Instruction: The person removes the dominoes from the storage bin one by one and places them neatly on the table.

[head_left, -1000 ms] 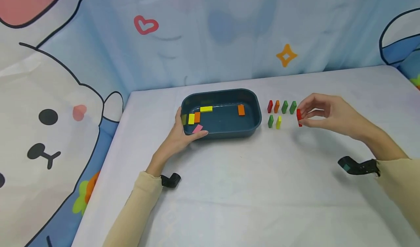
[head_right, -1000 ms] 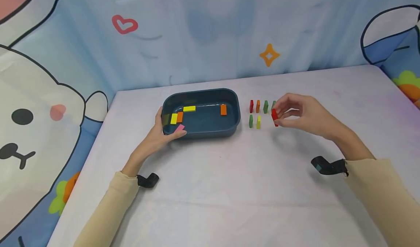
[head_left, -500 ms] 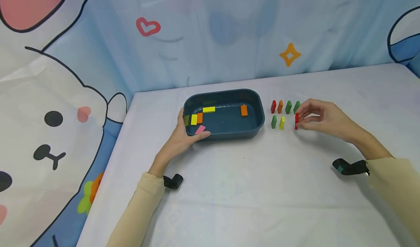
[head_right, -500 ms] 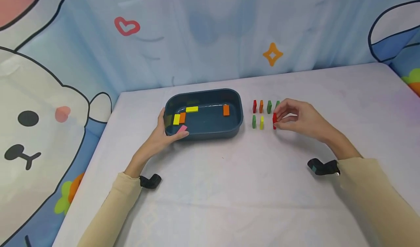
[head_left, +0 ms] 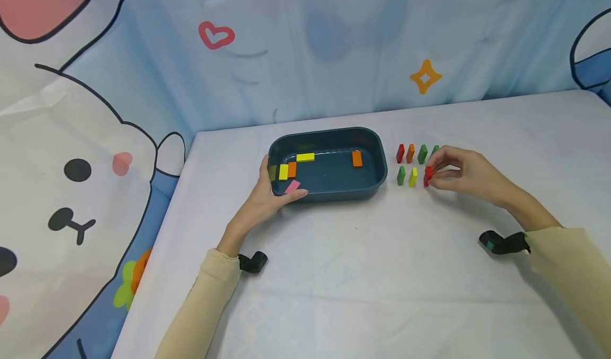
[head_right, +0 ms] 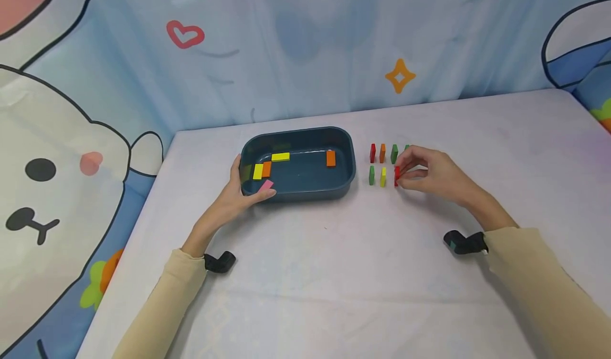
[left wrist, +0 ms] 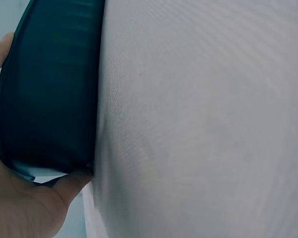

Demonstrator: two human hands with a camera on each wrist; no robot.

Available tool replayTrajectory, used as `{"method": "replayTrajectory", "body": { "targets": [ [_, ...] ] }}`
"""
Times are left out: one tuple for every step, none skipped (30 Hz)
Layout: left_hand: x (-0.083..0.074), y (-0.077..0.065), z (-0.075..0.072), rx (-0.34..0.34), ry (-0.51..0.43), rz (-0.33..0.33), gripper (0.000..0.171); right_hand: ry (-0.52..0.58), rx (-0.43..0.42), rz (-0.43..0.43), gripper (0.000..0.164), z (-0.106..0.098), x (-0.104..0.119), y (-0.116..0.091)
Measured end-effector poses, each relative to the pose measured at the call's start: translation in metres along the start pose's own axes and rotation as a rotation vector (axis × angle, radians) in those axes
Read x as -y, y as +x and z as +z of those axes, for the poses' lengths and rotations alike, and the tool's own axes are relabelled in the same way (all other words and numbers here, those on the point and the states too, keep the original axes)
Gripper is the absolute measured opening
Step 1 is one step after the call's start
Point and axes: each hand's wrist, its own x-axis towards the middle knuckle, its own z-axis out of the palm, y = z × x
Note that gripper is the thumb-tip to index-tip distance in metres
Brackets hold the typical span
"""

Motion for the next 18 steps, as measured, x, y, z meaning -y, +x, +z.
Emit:
{"method": "replayTrajectory", "body": {
  "targets": [
    [-0.0001, 0.0000, 0.0000, 0.001, -0.001, 0.001, 0.130, -0.007, 0.000, 0.003, 0.031, 0.0003, -0.0002, 0.0003],
    [-0.0003, 0.0000, 0.0000, 0.000, -0.002, 0.002, 0.130, -0.014, 0.000, 0.005, 0.032, 0.0006, -0.0004, 0.0005],
    [-0.0002, 0.0000, 0.0000, 0.000, -0.004, 0.005, 0.130, -0.020, 0.001, 0.009, 0.032, 0.0008, -0.0006, 0.0006],
    [0.0001, 0.0003, 0.0001, 0.000, -0.006, 0.007, 0.130, -0.026, 0.002, 0.014, 0.032, 0.0010, -0.0006, 0.0008],
    [0.0003, 0.0004, 0.0001, 0.001, -0.008, 0.008, 0.130, -0.032, 0.005, 0.020, 0.033, 0.0013, -0.0007, 0.0009],
    [0.0003, 0.0004, 0.0001, 0.001, -0.008, 0.009, 0.130, -0.037, 0.008, 0.027, 0.033, 0.0016, -0.0008, 0.0011],
    [0.0002, 0.0004, 0.0002, 0.001, -0.009, 0.010, 0.129, -0.042, 0.010, 0.033, 0.034, 0.0018, -0.0010, 0.0012],
    [0.0003, 0.0005, 0.0004, 0.002, -0.010, 0.012, 0.129, -0.047, 0.012, 0.040, 0.034, 0.0019, -0.0012, 0.0012],
    [0.0004, 0.0006, 0.0006, 0.003, -0.013, 0.014, 0.129, -0.052, 0.014, 0.046, 0.034, 0.0020, -0.0012, 0.0013],
    [0.0003, 0.0006, 0.0006, 0.003, -0.013, 0.014, 0.129, -0.057, 0.017, 0.052, 0.035, 0.0021, -0.0013, 0.0015],
    [0.0000, 0.0004, 0.0005, 0.003, -0.014, 0.013, 0.129, -0.063, 0.020, 0.055, 0.035, 0.0022, -0.0019, 0.0020],
    [-0.0003, 0.0002, 0.0005, 0.002, -0.015, 0.012, 0.128, -0.069, 0.020, 0.057, 0.035, 0.0022, -0.0019, 0.0022],
    [-0.0003, 0.0003, 0.0005, 0.001, -0.017, 0.012, 0.128, -0.074, 0.021, 0.058, 0.036, 0.0022, -0.0022, 0.0026],
    [-0.0002, 0.0003, 0.0004, 0.000, -0.017, 0.012, 0.128, -0.078, 0.021, 0.059, 0.036, 0.0022, -0.0026, 0.0029],
    [0.0001, 0.0005, 0.0003, -0.001, -0.018, 0.013, 0.127, -0.080, 0.019, 0.059, 0.036, 0.0022, -0.0027, 0.0033],
    [0.0002, 0.0006, 0.0003, -0.002, -0.017, 0.011, 0.127, -0.082, 0.018, 0.059, 0.036, 0.0022, -0.0028, 0.0035],
    [0.0004, 0.0008, 0.0003, -0.003, -0.016, 0.013, 0.127, -0.084, 0.017, 0.059, 0.037, 0.0023, -0.0035, 0.0039],
    [0.0006, 0.0010, 0.0003, -0.004, -0.018, 0.018, 0.127, -0.083, 0.015, 0.061, 0.037, 0.0023, -0.0036, 0.0041]
  ]
}}
